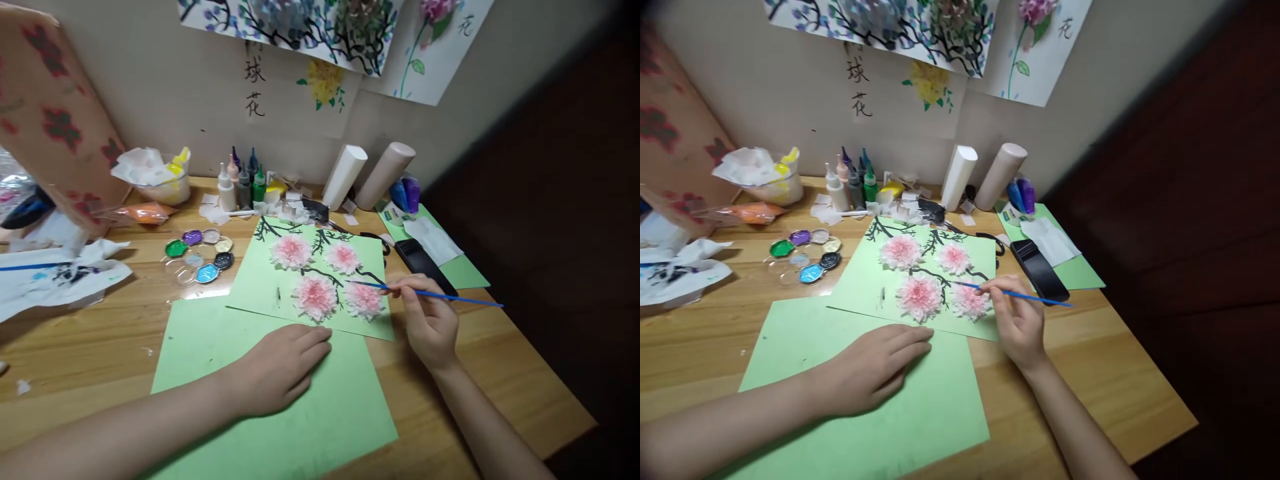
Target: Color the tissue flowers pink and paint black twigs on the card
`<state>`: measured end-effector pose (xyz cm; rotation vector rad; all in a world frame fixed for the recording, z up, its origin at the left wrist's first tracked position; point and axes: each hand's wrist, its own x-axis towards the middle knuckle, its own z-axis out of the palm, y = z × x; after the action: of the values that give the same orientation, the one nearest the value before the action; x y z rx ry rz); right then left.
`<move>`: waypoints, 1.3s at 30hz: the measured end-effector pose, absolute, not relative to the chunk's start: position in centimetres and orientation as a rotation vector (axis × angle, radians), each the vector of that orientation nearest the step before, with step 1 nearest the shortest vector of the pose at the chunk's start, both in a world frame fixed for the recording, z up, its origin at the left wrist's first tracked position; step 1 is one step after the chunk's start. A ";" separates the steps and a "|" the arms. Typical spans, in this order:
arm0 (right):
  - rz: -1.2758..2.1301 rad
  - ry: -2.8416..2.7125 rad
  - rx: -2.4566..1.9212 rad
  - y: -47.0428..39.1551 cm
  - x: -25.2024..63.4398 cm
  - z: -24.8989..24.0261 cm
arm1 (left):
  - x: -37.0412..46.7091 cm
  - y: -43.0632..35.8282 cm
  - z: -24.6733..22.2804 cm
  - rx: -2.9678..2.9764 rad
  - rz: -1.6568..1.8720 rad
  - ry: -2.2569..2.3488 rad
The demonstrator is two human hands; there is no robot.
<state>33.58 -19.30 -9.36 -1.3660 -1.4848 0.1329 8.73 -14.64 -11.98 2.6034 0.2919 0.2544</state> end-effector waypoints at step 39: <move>0.064 -1.955 -1.329 -20.2 33.9 -9.1 | 9.2 -14.1 -12.0 2.619 0.113 0.254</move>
<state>33.93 -20.18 -9.10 -1.3294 -1.9548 0.0643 9.24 -14.08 -12.01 2.6192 0.2540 0.1128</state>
